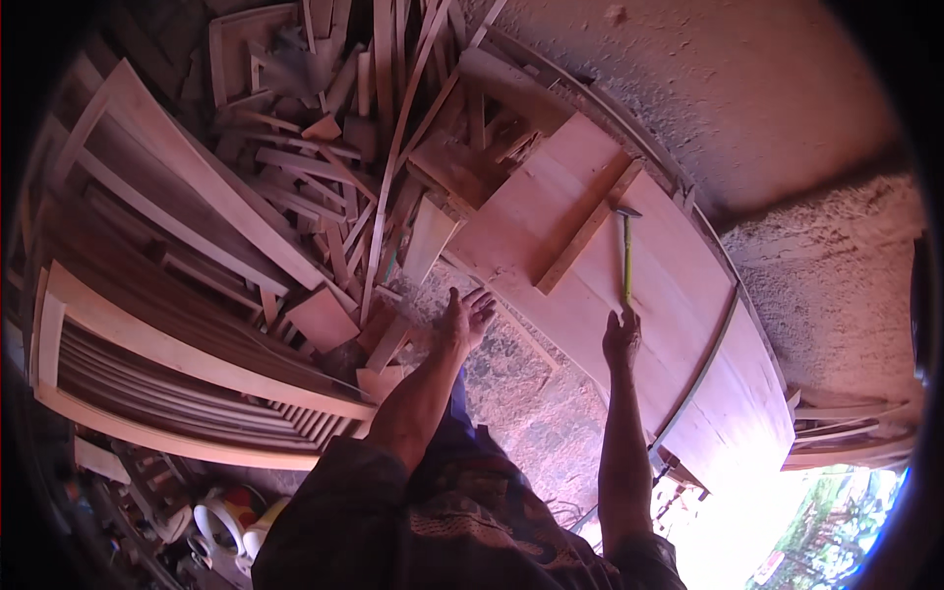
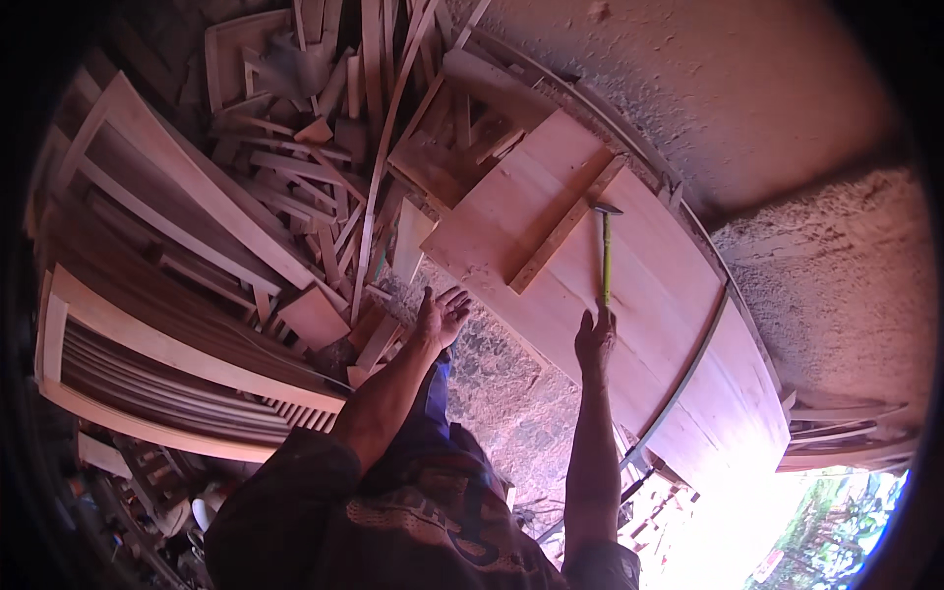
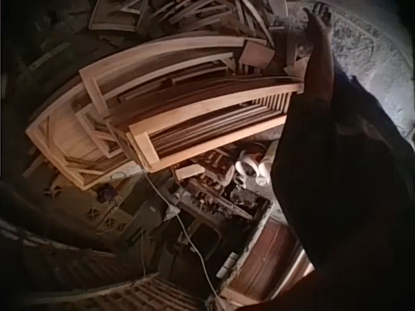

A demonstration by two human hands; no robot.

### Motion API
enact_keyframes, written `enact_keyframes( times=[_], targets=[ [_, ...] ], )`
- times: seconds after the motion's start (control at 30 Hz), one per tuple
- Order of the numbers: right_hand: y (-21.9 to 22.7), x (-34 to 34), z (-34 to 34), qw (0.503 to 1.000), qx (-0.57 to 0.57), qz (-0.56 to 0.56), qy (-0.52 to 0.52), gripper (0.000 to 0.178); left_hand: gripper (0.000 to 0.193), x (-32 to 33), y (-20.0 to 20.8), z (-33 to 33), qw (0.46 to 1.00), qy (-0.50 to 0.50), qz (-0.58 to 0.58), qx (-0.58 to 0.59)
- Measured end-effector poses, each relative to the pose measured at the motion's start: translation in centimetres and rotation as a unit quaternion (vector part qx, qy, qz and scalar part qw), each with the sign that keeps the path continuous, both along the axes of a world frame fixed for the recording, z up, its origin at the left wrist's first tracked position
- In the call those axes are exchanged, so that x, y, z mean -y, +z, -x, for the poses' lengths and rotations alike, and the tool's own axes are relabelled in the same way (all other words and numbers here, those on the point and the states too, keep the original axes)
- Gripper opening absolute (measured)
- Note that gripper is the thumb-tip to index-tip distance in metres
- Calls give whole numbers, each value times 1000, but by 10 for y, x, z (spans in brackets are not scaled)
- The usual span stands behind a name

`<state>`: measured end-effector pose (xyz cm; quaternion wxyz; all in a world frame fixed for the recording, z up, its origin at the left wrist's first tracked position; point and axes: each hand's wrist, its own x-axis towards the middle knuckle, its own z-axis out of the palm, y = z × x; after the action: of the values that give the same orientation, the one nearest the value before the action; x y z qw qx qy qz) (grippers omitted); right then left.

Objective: The person walks through a cluttered workshop carrying a bottle of glue and a piece of paper. They place the glue on a workbench and then pick up a hammer. The person proceeds to assemble a wooden structure by positioning small wooden blocks and striking them with the hammer to secure them in place.

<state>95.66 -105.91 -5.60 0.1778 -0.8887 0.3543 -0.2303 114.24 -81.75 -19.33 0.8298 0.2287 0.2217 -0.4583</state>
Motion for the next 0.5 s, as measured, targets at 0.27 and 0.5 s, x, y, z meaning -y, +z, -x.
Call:
enact_keyframes(
  times=[0.27,0.5],
  targets=[
    [-16,87,-44,991,-133,-9,-19,46,83,46,30,-24,992,115,27,-54],
    [-16,119,-69,989,-76,-126,-34,36,76,54,41,-18,989,142,-39,-1]
  ],
)
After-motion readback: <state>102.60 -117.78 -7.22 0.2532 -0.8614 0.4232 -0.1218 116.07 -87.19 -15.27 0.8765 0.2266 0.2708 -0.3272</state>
